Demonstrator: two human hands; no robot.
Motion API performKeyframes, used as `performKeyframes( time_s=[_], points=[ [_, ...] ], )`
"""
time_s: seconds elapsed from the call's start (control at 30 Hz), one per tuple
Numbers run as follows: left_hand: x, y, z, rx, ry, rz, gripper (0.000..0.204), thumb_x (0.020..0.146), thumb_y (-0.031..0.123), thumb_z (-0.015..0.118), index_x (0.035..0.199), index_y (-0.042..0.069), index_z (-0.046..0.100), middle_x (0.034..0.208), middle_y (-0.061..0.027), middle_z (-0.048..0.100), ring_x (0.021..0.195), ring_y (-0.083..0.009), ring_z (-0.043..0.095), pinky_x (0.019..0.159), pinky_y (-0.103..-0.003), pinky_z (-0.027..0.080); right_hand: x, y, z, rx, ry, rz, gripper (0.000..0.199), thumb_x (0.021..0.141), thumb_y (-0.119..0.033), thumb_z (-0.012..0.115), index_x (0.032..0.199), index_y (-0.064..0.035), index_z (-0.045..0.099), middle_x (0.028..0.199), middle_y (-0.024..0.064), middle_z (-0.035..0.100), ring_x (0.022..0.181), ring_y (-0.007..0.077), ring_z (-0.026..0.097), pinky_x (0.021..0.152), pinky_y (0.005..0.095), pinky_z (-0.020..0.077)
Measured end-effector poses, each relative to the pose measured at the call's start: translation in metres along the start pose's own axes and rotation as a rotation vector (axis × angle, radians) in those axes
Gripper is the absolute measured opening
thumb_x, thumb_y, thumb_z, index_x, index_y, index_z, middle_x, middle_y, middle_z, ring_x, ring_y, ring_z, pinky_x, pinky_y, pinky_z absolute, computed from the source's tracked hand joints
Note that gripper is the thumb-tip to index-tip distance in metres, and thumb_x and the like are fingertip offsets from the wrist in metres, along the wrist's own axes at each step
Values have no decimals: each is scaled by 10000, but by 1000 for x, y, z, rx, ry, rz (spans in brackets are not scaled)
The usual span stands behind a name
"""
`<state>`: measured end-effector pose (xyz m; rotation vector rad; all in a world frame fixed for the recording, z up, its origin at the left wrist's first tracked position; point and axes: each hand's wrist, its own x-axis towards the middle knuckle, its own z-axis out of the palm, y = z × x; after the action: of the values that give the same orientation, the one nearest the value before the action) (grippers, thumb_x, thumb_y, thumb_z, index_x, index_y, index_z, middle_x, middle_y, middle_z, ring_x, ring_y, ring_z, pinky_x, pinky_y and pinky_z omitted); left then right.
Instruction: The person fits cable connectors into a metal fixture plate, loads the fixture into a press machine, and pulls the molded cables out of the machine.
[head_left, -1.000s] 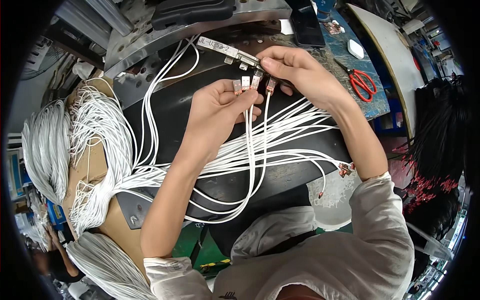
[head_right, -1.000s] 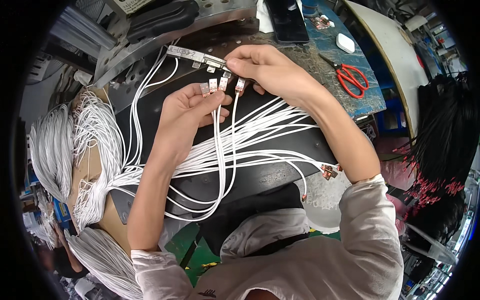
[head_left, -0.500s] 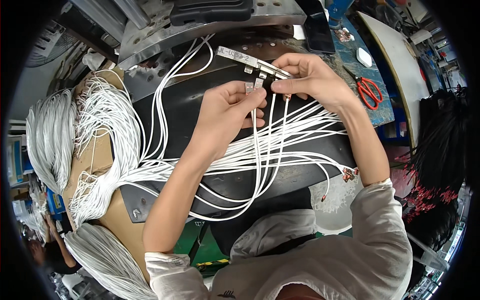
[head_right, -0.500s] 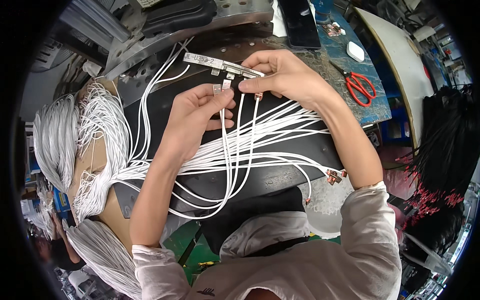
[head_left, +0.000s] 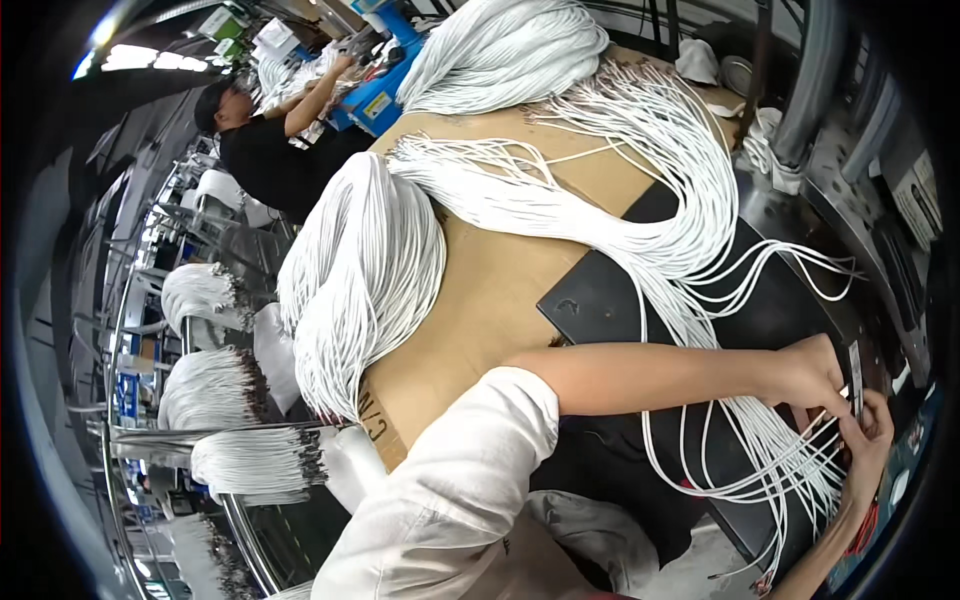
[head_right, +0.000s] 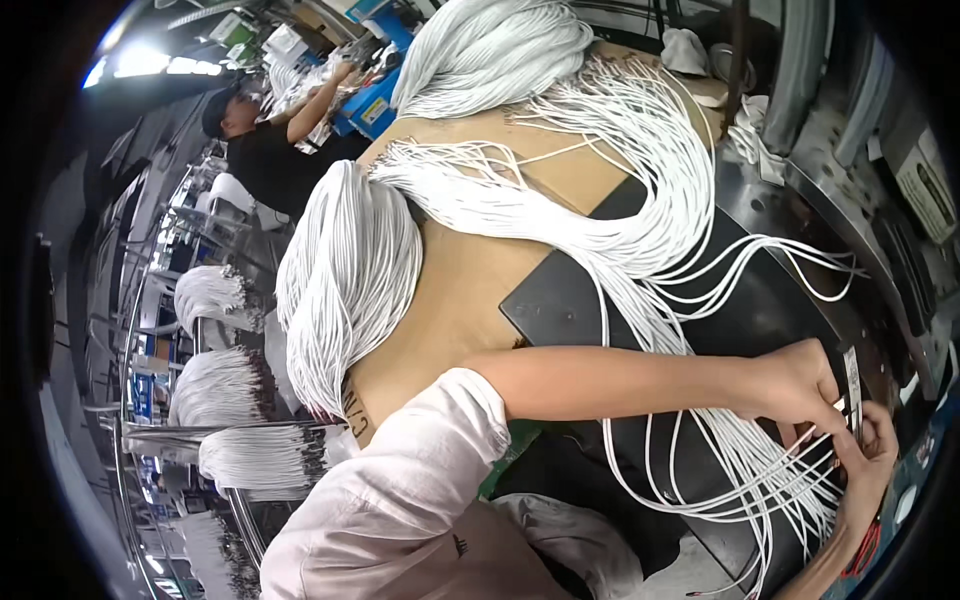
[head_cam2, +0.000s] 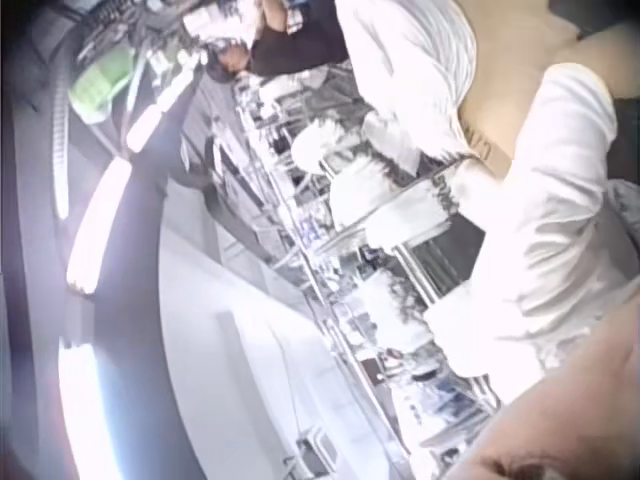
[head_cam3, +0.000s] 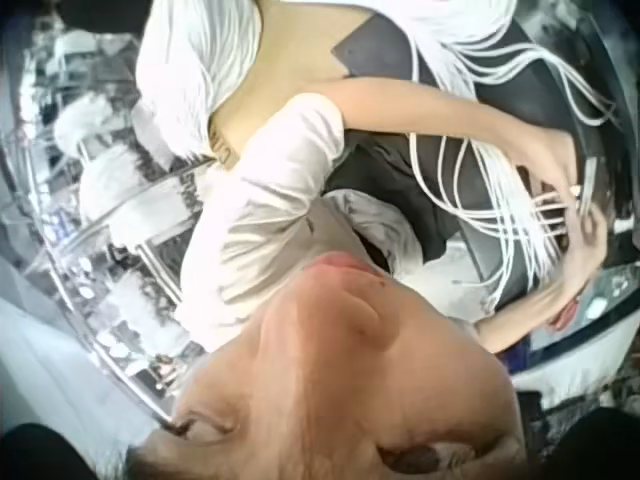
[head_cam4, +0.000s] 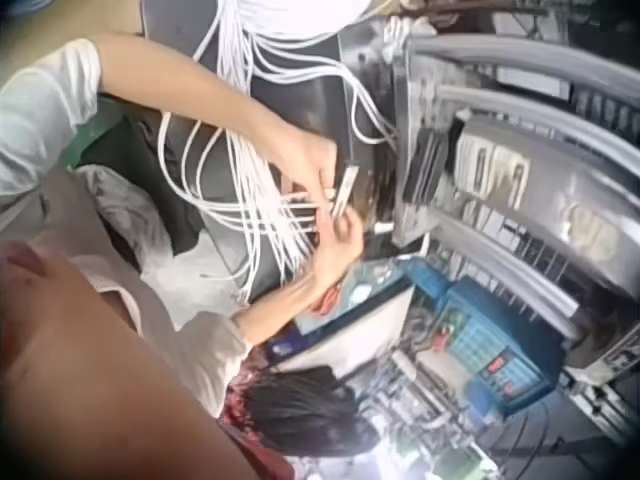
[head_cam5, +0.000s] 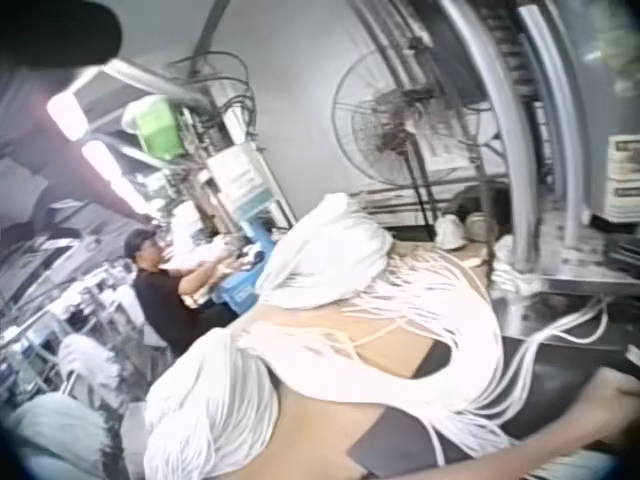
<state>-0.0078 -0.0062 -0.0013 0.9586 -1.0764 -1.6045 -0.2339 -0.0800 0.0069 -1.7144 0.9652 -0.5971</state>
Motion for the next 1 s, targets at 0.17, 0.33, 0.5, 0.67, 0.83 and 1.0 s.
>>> performKeyframes(
  time_s=[0.17,0.33,0.5,0.67,0.83,1.0],
  points=[
    [-18,14,-3,47,27,-49,259,828,116,682,759,-132,652,647,-134,627,590,-201,670,488,-313,582,8,7,1,80,-76,-15,328,878,-86,696,1172,8,585,900,-20,645,707,27,533,623,167,378],
    [-21,19,-2,94,61,-128,253,823,127,669,782,-122,665,701,-155,669,601,-237,700,487,-304,565,13,0,-11,143,-96,122,346,838,-29,696,1161,35,591,954,51,684,812,77,612,697,191,453],
    [-19,31,-4,291,22,-46,275,831,161,633,751,-97,687,687,-154,693,563,-242,695,483,-329,543,12,-8,-24,29,-54,116,315,786,-18,718,1080,61,636,944,54,670,757,81,591,669,204,454],
    [-9,14,-20,830,207,147,281,833,281,643,760,28,742,659,-141,687,594,-294,691,614,-380,552,39,-30,9,-474,-99,-256,253,697,-3,739,935,59,685,946,125,595,917,241,594,836,310,448],
    [-10,22,-10,1022,272,310,272,876,287,648,844,32,736,733,-140,695,671,-328,678,639,-390,524,38,-38,8,-653,66,-485,151,838,-41,696,948,60,676,962,159,662,912,292,636,846,346,482],
    [-5,20,3,1074,289,325,231,878,252,654,874,34,730,745,-128,689,697,-318,660,665,-390,519,27,-46,3,-563,157,-349,147,845,-42,693,939,69,672,941,168,666,896,314,645,833,366,492]
  ],
)
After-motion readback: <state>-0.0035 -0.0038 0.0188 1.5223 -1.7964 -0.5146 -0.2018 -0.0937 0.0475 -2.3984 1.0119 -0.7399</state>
